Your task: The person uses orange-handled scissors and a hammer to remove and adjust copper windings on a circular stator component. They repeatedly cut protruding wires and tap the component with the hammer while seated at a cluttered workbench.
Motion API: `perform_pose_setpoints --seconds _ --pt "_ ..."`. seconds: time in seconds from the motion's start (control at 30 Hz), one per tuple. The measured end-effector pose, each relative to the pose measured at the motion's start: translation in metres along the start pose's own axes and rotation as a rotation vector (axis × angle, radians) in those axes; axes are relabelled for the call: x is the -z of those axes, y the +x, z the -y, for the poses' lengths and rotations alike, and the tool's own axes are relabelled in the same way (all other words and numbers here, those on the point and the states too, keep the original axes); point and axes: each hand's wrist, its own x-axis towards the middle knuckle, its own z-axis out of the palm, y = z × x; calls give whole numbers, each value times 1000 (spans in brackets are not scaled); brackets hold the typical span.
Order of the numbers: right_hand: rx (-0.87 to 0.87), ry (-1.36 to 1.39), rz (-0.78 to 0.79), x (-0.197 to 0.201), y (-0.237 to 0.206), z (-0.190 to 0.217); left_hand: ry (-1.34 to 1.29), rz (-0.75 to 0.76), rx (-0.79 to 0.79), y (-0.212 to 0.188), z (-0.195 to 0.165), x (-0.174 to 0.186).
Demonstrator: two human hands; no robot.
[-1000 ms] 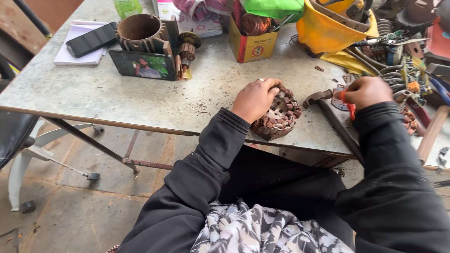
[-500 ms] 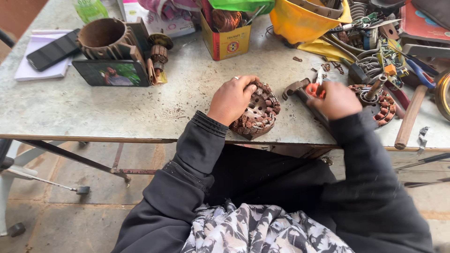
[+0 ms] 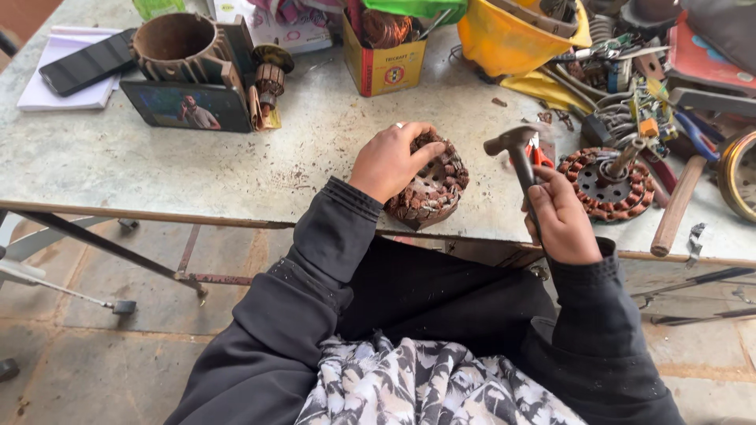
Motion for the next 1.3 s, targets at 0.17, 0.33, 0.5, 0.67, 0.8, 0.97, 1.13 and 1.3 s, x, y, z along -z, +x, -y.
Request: perform_pose_setpoints --seconds 0.17,0.33,0.5,0.67,0.8,0.97,1.13,1.3 --pt "108 -108 54 15 -55 33 60 36 43 4 2 -4" --pt "375 60 -397 40 -79 63 59 38 16 6 6 -9" --pt "504 -719 129 5 -61 71 57 41 53 6 3 -8" --pt "702 -544 35 46 -73 67 49 38 40 5 3 -7" --pt "334 112 -273 61 -72 44 48 43 27 6 6 -10" --pt "498 -636 186 18 -53 28 48 37 28 5 5 -6" --pt "82 536 64 68 -58 63 50 59 43 7 4 -6" --pt "604 -557 -260 37 -50 61 41 41 34 7 7 -7"
